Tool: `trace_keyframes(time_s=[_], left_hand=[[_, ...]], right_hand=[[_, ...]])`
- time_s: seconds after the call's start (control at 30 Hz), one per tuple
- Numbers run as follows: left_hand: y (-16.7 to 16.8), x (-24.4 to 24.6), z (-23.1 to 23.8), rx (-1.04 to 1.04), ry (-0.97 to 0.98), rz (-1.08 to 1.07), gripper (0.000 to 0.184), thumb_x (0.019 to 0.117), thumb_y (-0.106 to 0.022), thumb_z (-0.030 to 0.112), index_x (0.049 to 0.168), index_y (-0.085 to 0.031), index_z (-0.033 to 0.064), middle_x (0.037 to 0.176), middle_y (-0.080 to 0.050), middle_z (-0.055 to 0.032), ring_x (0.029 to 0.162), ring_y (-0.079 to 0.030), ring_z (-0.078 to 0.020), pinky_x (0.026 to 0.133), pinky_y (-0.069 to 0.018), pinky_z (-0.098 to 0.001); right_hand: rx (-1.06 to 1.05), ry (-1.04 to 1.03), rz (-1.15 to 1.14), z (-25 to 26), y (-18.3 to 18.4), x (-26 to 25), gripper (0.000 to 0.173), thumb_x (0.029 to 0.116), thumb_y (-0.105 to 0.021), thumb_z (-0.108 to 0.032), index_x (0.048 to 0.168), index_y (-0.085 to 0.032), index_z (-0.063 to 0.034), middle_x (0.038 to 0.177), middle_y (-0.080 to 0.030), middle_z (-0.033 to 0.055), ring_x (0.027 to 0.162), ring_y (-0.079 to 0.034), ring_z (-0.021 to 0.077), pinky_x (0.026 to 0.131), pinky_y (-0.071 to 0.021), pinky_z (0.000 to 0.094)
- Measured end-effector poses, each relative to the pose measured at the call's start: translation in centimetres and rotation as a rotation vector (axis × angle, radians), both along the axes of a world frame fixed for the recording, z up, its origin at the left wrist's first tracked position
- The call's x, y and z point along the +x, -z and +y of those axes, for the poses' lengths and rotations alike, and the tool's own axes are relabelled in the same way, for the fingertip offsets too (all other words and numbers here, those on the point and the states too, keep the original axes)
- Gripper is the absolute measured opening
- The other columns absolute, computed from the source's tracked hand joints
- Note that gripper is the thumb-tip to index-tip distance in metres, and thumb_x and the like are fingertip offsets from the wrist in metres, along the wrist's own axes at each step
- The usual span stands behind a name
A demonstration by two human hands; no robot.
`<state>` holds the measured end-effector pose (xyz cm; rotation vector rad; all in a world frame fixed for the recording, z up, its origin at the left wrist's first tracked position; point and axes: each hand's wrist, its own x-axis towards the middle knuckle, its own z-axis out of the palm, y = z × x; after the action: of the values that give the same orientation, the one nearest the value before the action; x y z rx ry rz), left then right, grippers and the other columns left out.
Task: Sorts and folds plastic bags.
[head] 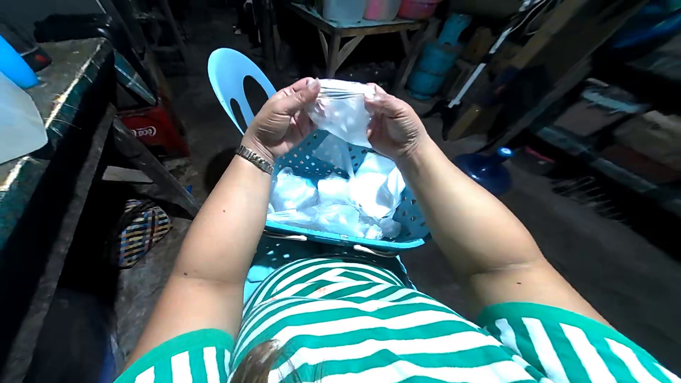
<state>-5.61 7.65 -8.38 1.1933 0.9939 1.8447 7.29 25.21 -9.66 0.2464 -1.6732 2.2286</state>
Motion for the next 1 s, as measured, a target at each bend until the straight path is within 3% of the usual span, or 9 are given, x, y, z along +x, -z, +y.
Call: trace_keyframes(time_s=[0.13, 0.2, 0.27, 0.37, 0.53, 0.7, 0.8, 0.9, 1.0], left_hand=[[-0.5, 0.7, 0.7, 0.011, -0.108, -0.242, 0.039, 0.1133, -0.026, 0.026, 0.102, -0.060, 0.0097, 0.088, -0.071, -0.0038, 0.086, -0.071, -0.0126, 0.083, -0.0599, -0.0298], [-0.3, 0.6, 0.7, 0.045, -0.076, -0.229, 0.042, 0.1135, -0.025, 0.031, 0.106, -0.060, 0.0087, 0.093, -0.072, -0.0045, 0.090, -0.072, -0.0134, 0.087, -0.0599, -0.0310], [0.2, 0.3, 0.4, 0.070, -0.079, -0.106, 0.021, 0.1087, -0.039, 0.019, 0.118, -0.054, 0.0082, 0.101, -0.071, -0.0033, 0.096, -0.071, -0.0139, 0.091, -0.0589, -0.0326], [0.1, 0.5, 1.0, -0.037, -0.366, 0.115, 0.067, 0.0860, -0.065, -0.012, 0.143, -0.032, 0.0011, 0.103, -0.066, -0.0073, 0.087, -0.069, -0.0130, 0.082, -0.0595, -0.0304], [0.5, -0.8, 1.6, -0.146, -0.850, 0.616, 0.018, 0.0898, -0.074, 0.008, 0.103, -0.068, -0.0014, 0.093, -0.068, -0.0061, 0.078, -0.063, -0.0068, 0.073, -0.0527, -0.0252], [-0.1, -1.5, -0.1, -0.159, -0.828, 0.551, 0.010, 0.0905, -0.060, -0.002, 0.096, -0.069, -0.0015, 0.097, -0.061, -0.0057, 0.075, -0.058, -0.0042, 0.065, -0.0507, -0.0189], [-0.3, -1.7, -0.9, -0.401, -0.706, 0.820, 0.010, 0.0909, -0.061, 0.002, 0.088, -0.069, -0.0044, 0.104, -0.061, -0.0153, 0.089, -0.059, -0.0157, 0.078, -0.0503, -0.0316], [-0.3, -0.9, -0.4, -0.921, -0.362, 1.183, 0.017, 0.0944, -0.067, 0.008, 0.101, -0.072, -0.0072, 0.108, -0.067, -0.0266, 0.104, -0.064, -0.0389, 0.093, -0.0478, -0.0593], [0.6, 0.0, 0.9, -1.349, -0.175, 1.381, 0.051, 0.0836, -0.084, 0.016, 0.129, -0.066, 0.0015, 0.118, -0.066, -0.0252, 0.113, -0.062, -0.0437, 0.096, -0.0466, -0.0659]], right_hand=[[0.014, -0.065, -0.032, -0.2, 0.3, -0.2, 0.018, 0.1070, -0.043, -0.024, 0.102, -0.059, -0.0177, 0.086, -0.070, -0.0047, 0.077, -0.067, 0.0041, 0.069, -0.0576, 0.0222], [0.108, -0.118, 0.000, 0.3, 0.6, -0.2, 0.021, 0.0960, -0.069, -0.033, 0.107, -0.060, -0.0187, 0.091, -0.071, -0.0068, 0.080, -0.068, 0.0028, 0.069, -0.0582, 0.0213], [0.196, -0.017, -0.016, 0.0, 0.3, -0.2, 0.032, 0.0832, -0.074, -0.009, 0.108, -0.055, -0.0146, 0.094, -0.070, -0.0060, 0.081, -0.068, 0.0022, 0.073, -0.0589, 0.0204], [0.237, 0.313, -0.052, -0.4, 0.1, -0.9, 0.029, 0.0868, -0.063, 0.010, 0.110, -0.056, -0.0052, 0.094, -0.067, -0.0004, 0.081, -0.066, 0.0048, 0.076, -0.0578, 0.0229], [0.259, 0.455, 0.013, 0.4, 0.0, -0.8, 0.024, 0.0946, -0.058, 0.000, 0.118, -0.056, -0.0034, 0.102, -0.066, 0.0008, 0.086, -0.066, 0.0052, 0.075, -0.0569, 0.0225], [0.589, 0.646, -0.027, 1.9, 0.6, -0.8, 0.024, 0.1019, -0.055, -0.017, 0.119, -0.058, -0.0013, 0.105, -0.060, 0.0046, 0.081, -0.060, 0.0051, 0.072, -0.0527, 0.0230], [1.016, 0.682, -0.187, 2.1, 1.2, -1.1, 0.053, 0.0898, -0.078, -0.035, 0.123, -0.063, 0.0031, 0.118, -0.063, 0.0223, 0.106, -0.062, 0.0323, 0.090, -0.0514, 0.0514], [1.393, 0.663, -0.371, 0.9, 1.3, -2.1, 0.065, 0.0778, -0.090, -0.037, 0.128, -0.064, -0.0038, 0.126, -0.059, 0.0266, 0.119, -0.056, 0.0482, 0.089, -0.0485, 0.0661], [1.507, 0.712, -0.337, 0.9, 1.6, -3.0, 0.028, 0.0906, -0.076, -0.015, 0.117, -0.072, -0.0060, 0.121, -0.065, 0.0234, 0.117, -0.060, 0.0459, 0.088, -0.0508, 0.0630]])
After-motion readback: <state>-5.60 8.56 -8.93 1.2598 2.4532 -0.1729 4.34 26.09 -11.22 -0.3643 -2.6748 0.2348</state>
